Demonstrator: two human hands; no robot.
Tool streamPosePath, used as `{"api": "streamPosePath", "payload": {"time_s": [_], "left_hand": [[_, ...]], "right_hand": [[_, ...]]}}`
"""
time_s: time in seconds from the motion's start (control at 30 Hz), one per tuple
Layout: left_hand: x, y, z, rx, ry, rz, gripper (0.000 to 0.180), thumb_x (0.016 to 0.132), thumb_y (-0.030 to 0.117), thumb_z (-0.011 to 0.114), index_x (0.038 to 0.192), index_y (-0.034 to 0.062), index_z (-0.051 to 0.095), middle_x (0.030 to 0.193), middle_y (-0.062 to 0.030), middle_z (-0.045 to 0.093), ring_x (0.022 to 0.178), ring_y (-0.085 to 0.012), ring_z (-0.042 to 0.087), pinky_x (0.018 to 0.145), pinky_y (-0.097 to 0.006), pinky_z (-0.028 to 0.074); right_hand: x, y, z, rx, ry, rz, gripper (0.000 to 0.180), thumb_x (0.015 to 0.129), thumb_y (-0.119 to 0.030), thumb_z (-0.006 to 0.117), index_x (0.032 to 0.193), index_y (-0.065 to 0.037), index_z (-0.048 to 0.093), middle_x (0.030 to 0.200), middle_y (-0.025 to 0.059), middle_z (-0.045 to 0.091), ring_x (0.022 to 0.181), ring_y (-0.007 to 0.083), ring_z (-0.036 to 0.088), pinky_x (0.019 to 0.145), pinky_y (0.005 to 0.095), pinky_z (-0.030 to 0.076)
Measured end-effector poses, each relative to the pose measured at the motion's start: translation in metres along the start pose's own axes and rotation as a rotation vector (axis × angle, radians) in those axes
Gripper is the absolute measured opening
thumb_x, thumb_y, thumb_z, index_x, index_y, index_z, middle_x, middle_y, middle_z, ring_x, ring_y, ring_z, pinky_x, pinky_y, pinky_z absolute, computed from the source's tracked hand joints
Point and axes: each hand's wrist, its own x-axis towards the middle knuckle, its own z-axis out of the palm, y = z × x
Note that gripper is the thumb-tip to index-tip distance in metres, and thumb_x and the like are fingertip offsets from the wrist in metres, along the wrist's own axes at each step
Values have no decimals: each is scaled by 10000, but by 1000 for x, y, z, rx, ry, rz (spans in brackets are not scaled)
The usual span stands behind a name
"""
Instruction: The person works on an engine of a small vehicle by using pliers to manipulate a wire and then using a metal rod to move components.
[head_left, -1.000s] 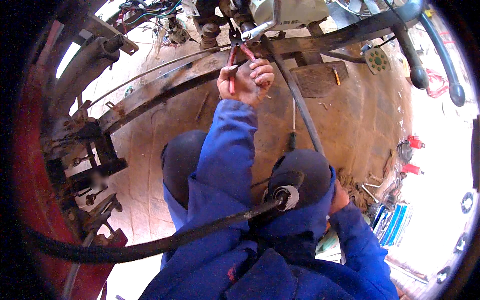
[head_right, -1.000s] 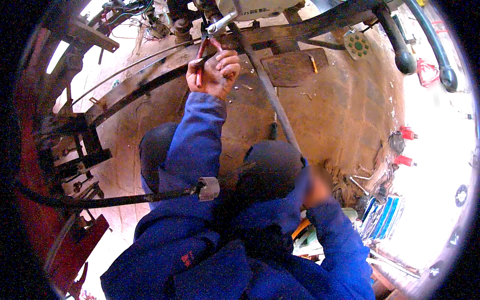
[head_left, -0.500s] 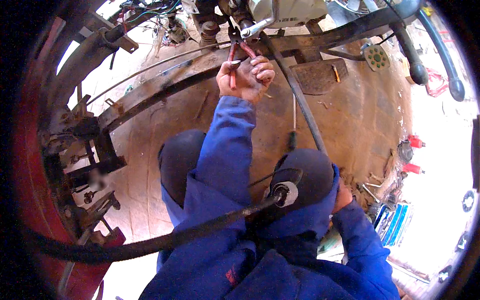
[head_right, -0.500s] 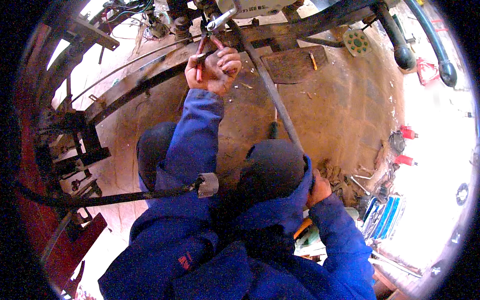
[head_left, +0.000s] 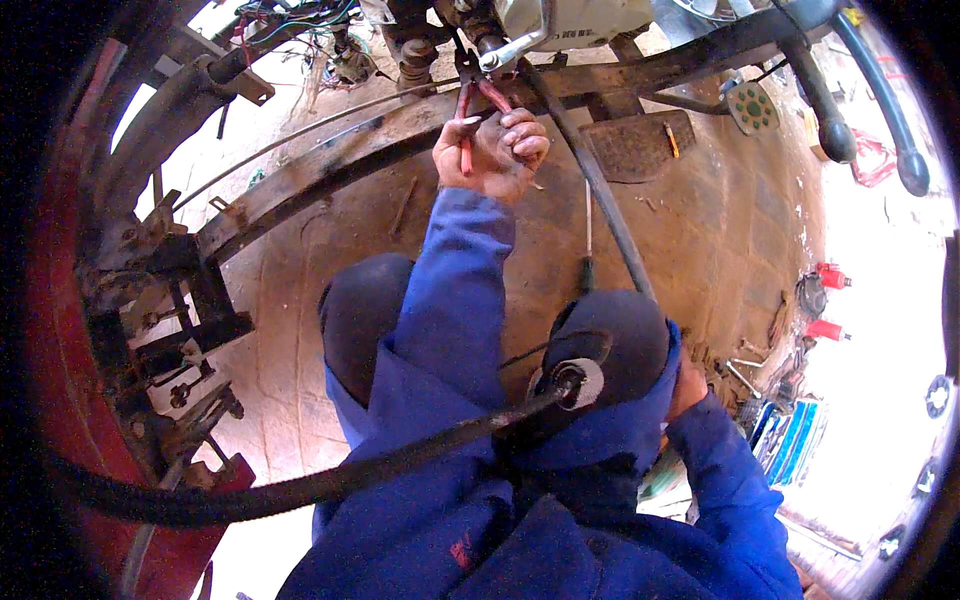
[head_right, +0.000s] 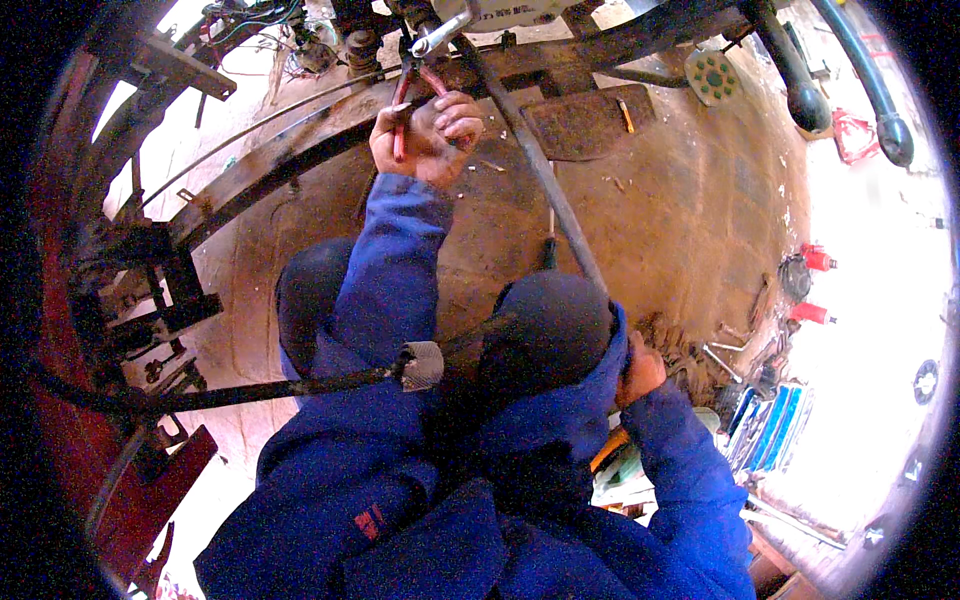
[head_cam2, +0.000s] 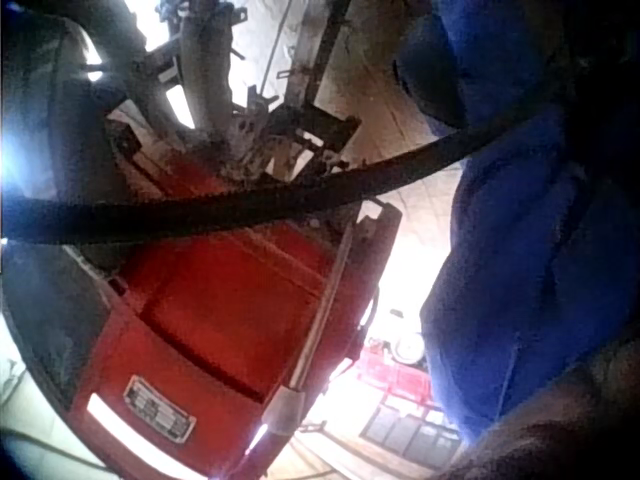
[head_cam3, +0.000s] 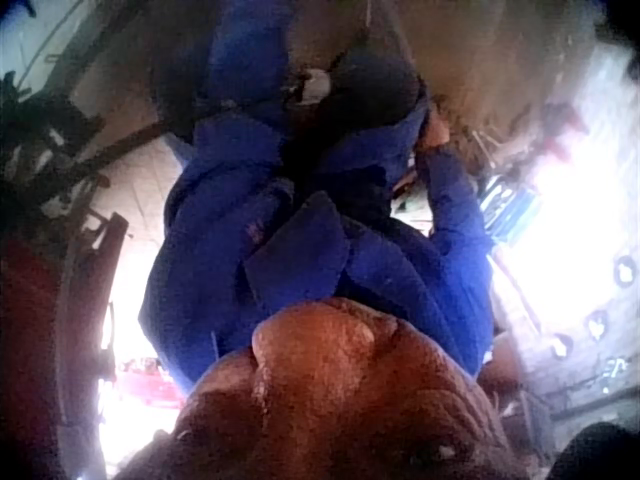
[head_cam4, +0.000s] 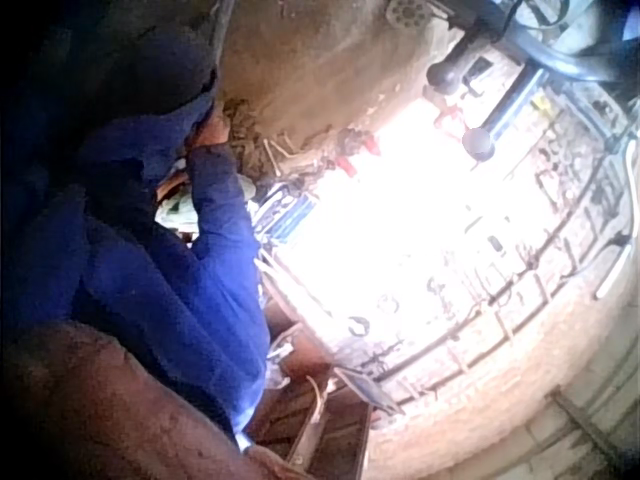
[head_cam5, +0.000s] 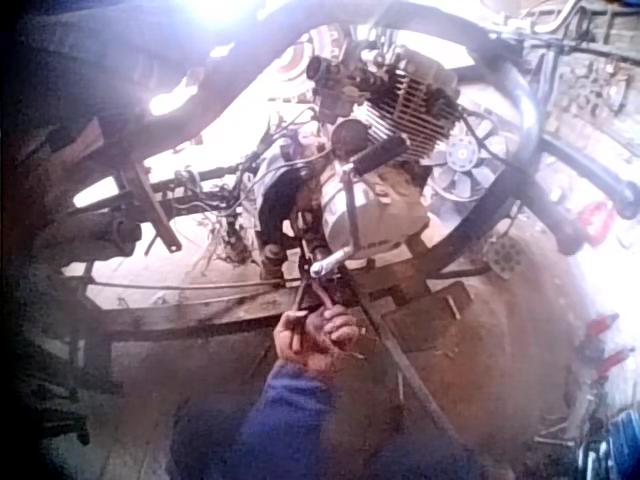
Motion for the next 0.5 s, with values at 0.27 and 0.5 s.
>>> {"api": "streamPosePath", "payload": {"time_s": [0.27, 0.5], "left_hand": [[1, 0, -2, 141, 176, 40, 275, 657, 203, 528, 838, 51, 388, 788, -68, 408, 665, -173, 393, 586, -318, 336], [0, -2, -2, 46, 65, 26, 289, 666, 222, 534, 832, 32, 392, 801, -68, 402, 672, -163, 387, 604, -306, 337]], "right_hand": [[-1, -8, -1, 80, 51, -21, 419, 760, -282, 640, 1073, -50, 486, 849, 257, 626, 768, 463, 600, 691, 525, 473], [-1, 10, 3, -62, 28, -48, 448, 755, -291, 645, 1085, -43, 471, 825, 260, 619, 750, 463, 598, 677, 530, 467]]}}
